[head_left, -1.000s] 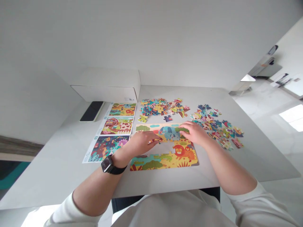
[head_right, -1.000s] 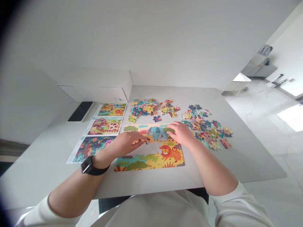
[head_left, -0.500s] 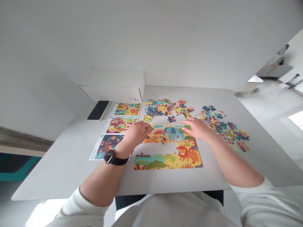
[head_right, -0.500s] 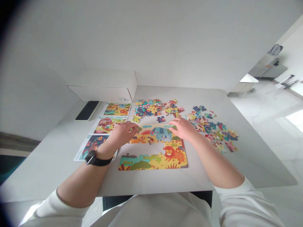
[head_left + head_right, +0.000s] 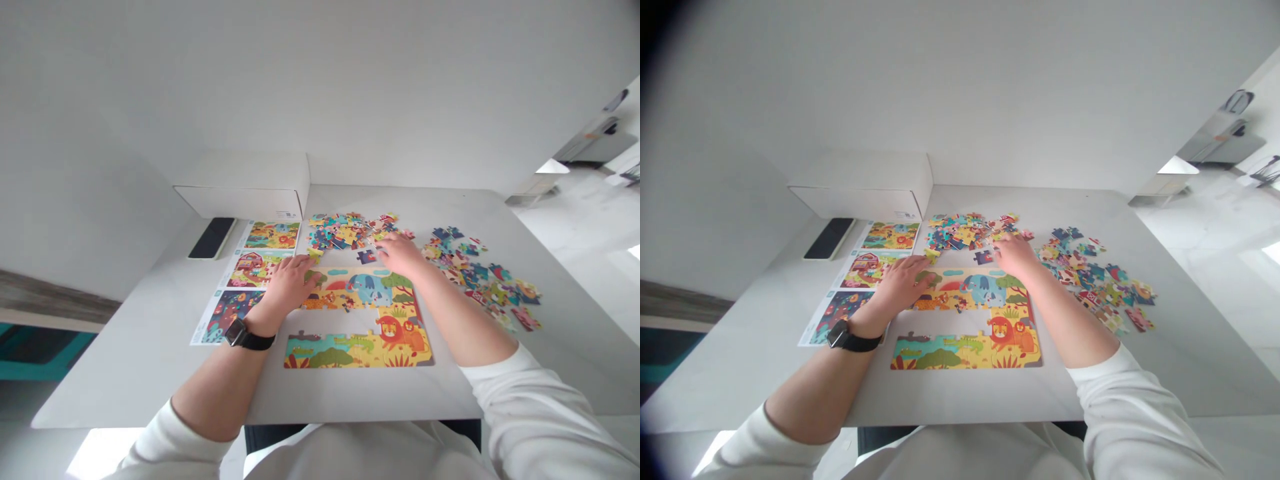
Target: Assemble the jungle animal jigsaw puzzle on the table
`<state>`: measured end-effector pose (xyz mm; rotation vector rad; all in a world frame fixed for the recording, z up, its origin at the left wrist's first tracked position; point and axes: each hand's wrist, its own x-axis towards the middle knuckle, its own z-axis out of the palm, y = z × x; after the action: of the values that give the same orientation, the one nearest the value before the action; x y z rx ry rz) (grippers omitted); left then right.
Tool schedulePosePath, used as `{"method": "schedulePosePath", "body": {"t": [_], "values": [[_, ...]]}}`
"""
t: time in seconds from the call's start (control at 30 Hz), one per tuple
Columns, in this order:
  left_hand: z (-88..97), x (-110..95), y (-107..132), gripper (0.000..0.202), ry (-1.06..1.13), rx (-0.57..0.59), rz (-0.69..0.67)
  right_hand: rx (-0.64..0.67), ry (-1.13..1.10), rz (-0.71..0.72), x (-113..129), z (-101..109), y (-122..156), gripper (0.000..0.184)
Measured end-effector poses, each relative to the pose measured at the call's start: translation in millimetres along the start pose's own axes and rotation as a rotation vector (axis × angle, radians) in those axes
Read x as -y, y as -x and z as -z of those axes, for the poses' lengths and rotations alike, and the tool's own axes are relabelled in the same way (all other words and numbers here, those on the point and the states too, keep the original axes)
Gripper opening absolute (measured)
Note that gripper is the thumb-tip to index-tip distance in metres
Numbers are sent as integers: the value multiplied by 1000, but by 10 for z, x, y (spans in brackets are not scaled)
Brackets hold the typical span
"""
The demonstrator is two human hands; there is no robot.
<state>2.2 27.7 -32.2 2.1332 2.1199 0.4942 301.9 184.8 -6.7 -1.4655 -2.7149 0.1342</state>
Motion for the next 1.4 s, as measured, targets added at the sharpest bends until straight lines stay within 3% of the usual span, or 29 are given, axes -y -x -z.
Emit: {"method": "schedulePosePath", "body": {"t": [0.23,0.5,0.87,1.4], "values": [[-15,8,-9,42,-4,19,-47,-8,-107,82,-193,-57,-42,36],[-46,60,-15,43,2,15,-82,-28,-125,-24,-412,-60,-59,25],[-22,32,14,45,-35,22,-46,-32,-33,-271,-405,-11,-27,44],[-35,60,16,43,-25,26,-66,-6,-29,-315,-367,-5,-2,40]]}}
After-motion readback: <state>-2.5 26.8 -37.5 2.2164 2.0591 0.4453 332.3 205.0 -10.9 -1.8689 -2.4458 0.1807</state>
